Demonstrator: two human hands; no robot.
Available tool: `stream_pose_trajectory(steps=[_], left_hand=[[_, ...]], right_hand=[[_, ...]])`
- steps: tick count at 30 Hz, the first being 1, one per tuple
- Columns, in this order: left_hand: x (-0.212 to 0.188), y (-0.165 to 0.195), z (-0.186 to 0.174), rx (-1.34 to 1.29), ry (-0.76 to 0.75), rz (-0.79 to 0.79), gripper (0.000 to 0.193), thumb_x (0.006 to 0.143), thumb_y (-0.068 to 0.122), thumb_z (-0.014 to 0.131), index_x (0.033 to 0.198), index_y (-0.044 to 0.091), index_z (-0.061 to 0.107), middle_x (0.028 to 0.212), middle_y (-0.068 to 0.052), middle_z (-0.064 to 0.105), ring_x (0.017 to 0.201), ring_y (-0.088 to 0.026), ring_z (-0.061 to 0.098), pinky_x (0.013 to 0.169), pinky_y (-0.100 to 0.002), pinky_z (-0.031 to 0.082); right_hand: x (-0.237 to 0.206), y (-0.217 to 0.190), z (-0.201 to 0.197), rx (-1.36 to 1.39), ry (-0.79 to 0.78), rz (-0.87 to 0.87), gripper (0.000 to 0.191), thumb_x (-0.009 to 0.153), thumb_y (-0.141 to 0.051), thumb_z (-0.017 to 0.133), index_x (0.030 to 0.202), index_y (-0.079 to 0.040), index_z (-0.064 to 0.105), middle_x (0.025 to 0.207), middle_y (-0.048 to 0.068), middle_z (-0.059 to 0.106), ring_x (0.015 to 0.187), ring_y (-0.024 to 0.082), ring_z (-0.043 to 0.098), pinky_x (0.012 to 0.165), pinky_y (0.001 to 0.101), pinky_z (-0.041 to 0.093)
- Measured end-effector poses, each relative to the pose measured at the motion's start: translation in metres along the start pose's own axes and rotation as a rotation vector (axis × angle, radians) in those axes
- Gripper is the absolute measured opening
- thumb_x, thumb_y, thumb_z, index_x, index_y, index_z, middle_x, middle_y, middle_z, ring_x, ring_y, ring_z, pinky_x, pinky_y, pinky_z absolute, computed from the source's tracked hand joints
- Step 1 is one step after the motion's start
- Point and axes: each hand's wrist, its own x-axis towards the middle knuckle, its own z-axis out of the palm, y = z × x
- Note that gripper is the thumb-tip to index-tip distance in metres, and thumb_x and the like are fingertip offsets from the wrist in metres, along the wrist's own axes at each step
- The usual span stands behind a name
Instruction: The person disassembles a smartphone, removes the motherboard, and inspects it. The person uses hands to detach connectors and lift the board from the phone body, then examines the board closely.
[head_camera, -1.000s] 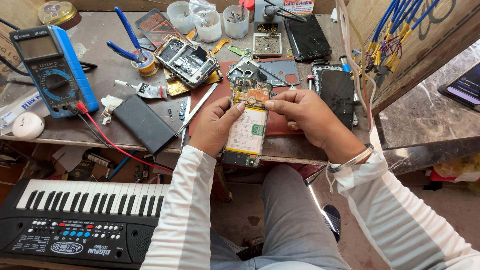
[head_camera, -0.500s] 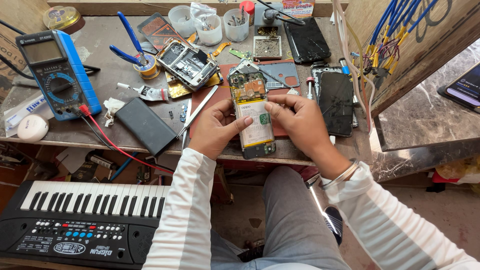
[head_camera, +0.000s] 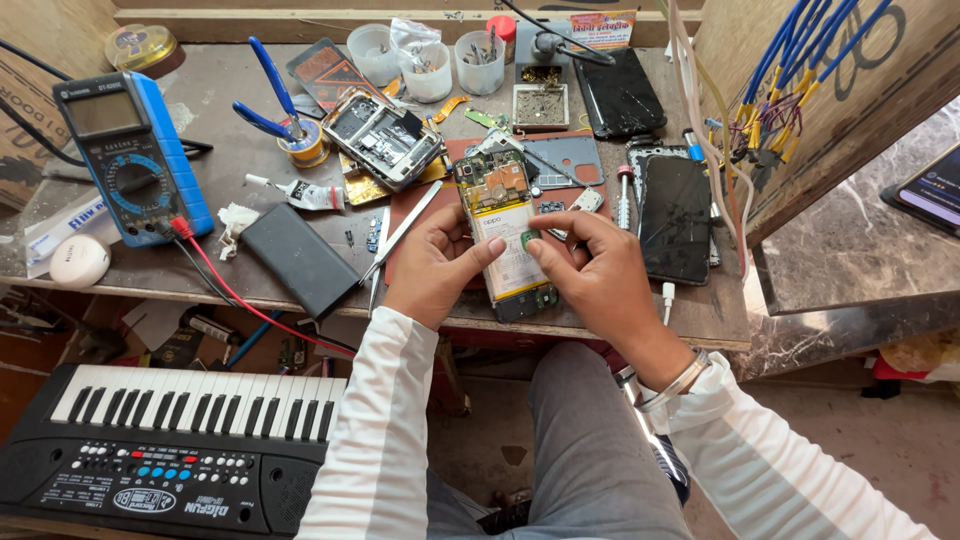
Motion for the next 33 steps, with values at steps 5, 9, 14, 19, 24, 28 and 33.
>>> stream_pose_trajectory(steps=[5, 9, 14, 19, 24, 28, 33], left_hand=[[-0.001, -0.001, -0.004, -0.004, 0.016, -0.018, 0.037, 0.095, 0.007, 0.069, 0.129, -0.006, 0.06, 0.115, -0.013, 0.072, 0.102, -0.015, 0.07, 0.092, -0.03, 0.058], [-0.003, 0.0, -0.006, -0.089, 0.046, -0.047, 0.034, 0.095, 0.004, 0.063, 0.128, -0.006, 0.061, 0.112, -0.013, 0.072, 0.094, -0.015, 0.071, 0.084, -0.029, 0.059], [-0.003, 0.003, -0.006, -0.08, 0.069, -0.086, 0.033, 0.091, 0.001, 0.06, 0.123, -0.007, 0.063, 0.107, -0.013, 0.074, 0.087, -0.015, 0.072, 0.078, -0.028, 0.06], [-0.003, 0.001, -0.005, -0.037, 0.078, -0.07, 0.033, 0.091, 0.001, 0.06, 0.122, -0.007, 0.064, 0.106, -0.012, 0.074, 0.087, -0.014, 0.072, 0.078, -0.027, 0.059], [-0.002, -0.001, -0.008, -0.02, 0.067, -0.056, 0.033, 0.092, 0.002, 0.06, 0.123, -0.007, 0.064, 0.107, -0.011, 0.074, 0.087, -0.013, 0.071, 0.078, -0.026, 0.058], [-0.002, -0.002, -0.006, -0.047, 0.049, -0.052, 0.034, 0.092, 0.002, 0.062, 0.125, -0.007, 0.062, 0.107, -0.011, 0.073, 0.088, -0.013, 0.07, 0.079, -0.027, 0.058], [-0.002, 0.0, -0.004, 0.029, 0.037, -0.037, 0.035, 0.092, 0.003, 0.064, 0.126, -0.006, 0.062, 0.109, -0.01, 0.073, 0.093, -0.012, 0.07, 0.082, -0.027, 0.058]], right_hand=[[-0.002, 0.022, -0.003, 0.317, 0.018, 0.029, 0.018, 0.098, -0.012, 0.054, 0.113, -0.003, 0.06, 0.084, -0.004, 0.051, 0.071, 0.004, 0.042, 0.06, 0.0222, 0.037], [-0.003, 0.037, 0.0, 0.573, -0.014, 0.125, 0.015, 0.098, -0.005, 0.042, 0.109, -0.005, 0.052, 0.083, -0.003, 0.044, 0.066, 0.003, 0.035, 0.055, 0.0213, 0.032], [-0.003, 0.038, 0.002, 0.511, 0.024, 0.076, 0.015, 0.105, -0.003, 0.042, 0.113, -0.006, 0.055, 0.089, -0.001, 0.053, 0.072, 0.004, 0.044, 0.062, 0.0203, 0.039], [-0.001, 0.028, 0.002, 0.529, 0.041, 0.104, 0.021, 0.108, -0.004, 0.045, 0.121, -0.008, 0.06, 0.095, -0.001, 0.06, 0.078, 0.004, 0.05, 0.066, 0.0192, 0.042], [-0.002, 0.016, 0.0, 0.435, 0.048, 0.085, 0.027, 0.107, -0.004, 0.044, 0.122, -0.009, 0.065, 0.097, -0.001, 0.065, 0.079, 0.005, 0.058, 0.069, 0.0201, 0.048], [-0.003, 0.007, -0.002, 0.414, 0.042, 0.051, 0.031, 0.107, -0.002, 0.045, 0.123, -0.007, 0.071, 0.094, 0.001, 0.062, 0.08, 0.006, 0.055, 0.072, 0.0205, 0.049], [-0.005, 0.001, -0.004, 0.205, 0.031, -0.047, 0.038, 0.099, 0.004, 0.045, 0.121, -0.006, 0.075, 0.091, 0.003, 0.061, 0.076, 0.007, 0.055, 0.068, 0.0214, 0.048]])
